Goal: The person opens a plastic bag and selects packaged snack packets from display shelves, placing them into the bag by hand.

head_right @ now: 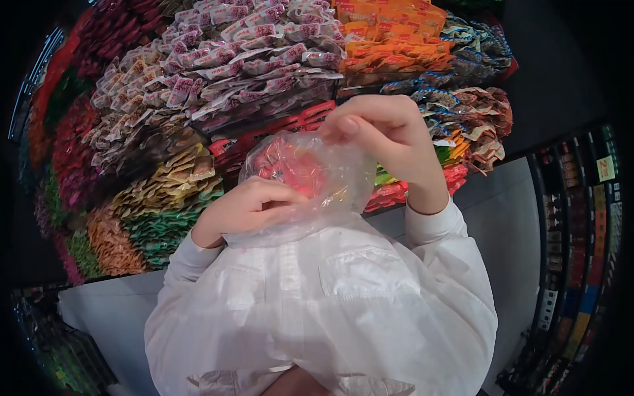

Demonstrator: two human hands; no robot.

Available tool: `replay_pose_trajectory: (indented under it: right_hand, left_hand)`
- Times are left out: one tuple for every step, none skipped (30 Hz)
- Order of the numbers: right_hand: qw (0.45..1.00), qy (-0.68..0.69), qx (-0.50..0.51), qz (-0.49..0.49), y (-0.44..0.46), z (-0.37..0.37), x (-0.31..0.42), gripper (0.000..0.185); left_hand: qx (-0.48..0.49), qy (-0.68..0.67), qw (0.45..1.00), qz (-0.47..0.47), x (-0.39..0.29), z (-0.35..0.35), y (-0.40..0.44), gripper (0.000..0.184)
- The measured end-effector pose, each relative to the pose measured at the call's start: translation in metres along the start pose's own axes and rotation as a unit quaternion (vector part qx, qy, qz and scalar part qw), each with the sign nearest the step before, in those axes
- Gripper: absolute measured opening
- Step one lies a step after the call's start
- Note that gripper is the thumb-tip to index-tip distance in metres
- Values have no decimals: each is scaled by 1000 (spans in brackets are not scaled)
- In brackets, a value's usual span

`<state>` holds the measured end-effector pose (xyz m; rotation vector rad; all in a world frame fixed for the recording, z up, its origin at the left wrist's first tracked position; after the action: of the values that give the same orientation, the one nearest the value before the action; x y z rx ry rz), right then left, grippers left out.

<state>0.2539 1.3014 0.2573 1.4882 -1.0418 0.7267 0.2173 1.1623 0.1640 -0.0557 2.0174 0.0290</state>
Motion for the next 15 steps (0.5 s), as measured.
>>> replay_pose_trajectory:
  right_hand:
    - [998,-29,-40,37,9,-7,-25,23]
    - [992,-81,-65,71,15,-13,-57,23]
    - [978,-182,-36,92,19,-12,-80,20]
    - [953,-281,-5,110,22,-11,-99,19]
    - [942,-326,6,74,24,-8,-111,20]
    - [928,-369,18,38,26,-3,-122,22]
    - [913,-408,25,-6,27,2,-129,27]
    - [914,-405,27,-7,30,3,-137,27]
    - [895,-442,51,22,32,5,-150,28]
    - [874,-477,76,52,33,7,-162,29]
    - [860,-497,92,73,33,9,-170,30]
    - [860,-496,93,71,35,10,-170,30]
    - [850,-504,119,95,35,12,-176,30]
    - [838,-512,145,118,34,14,-183,31]
    - [843,-510,140,105,35,13,-182,29]
  left_hand:
    - [66,21,997,-29,9,14,1,29]
    - [69,20,997,-27,16,20,1,29]
    - [-23,-10,999,44,12,8,2,27]
    - [-118,-39,986,114,4,-7,-3,25]
    - [-120,-37,985,115,0,-11,-5,25]
    - [-187,-101,976,56,5,-29,-11,25]
    - [-251,-164,954,-5,13,-43,-18,26]
    - [-328,-130,936,0,9,-58,-25,25]
    - [-383,-58,922,0,15,-72,-32,23]
    - [-435,15,901,1,26,-86,-37,22]
    - [-435,17,900,0,41,-93,-33,22]
    - [-420,108,901,8,49,-97,-26,22]
    - [-403,198,894,15,52,-97,-20,22]
    - [-362,205,909,-31,66,-93,-12,24]
    - [-356,243,901,-39,76,-90,-7,27]
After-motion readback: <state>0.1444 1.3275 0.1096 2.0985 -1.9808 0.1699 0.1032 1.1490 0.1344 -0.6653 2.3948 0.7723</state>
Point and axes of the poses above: each hand's wrist, its own y-axis towards the middle knuckle, its own z-axis out of the palm, x = y × z, the point moved 9 cm from there along y, towards the middle knuckle, and after that the axes turned 1 degree about y, right-handed, at the moved point
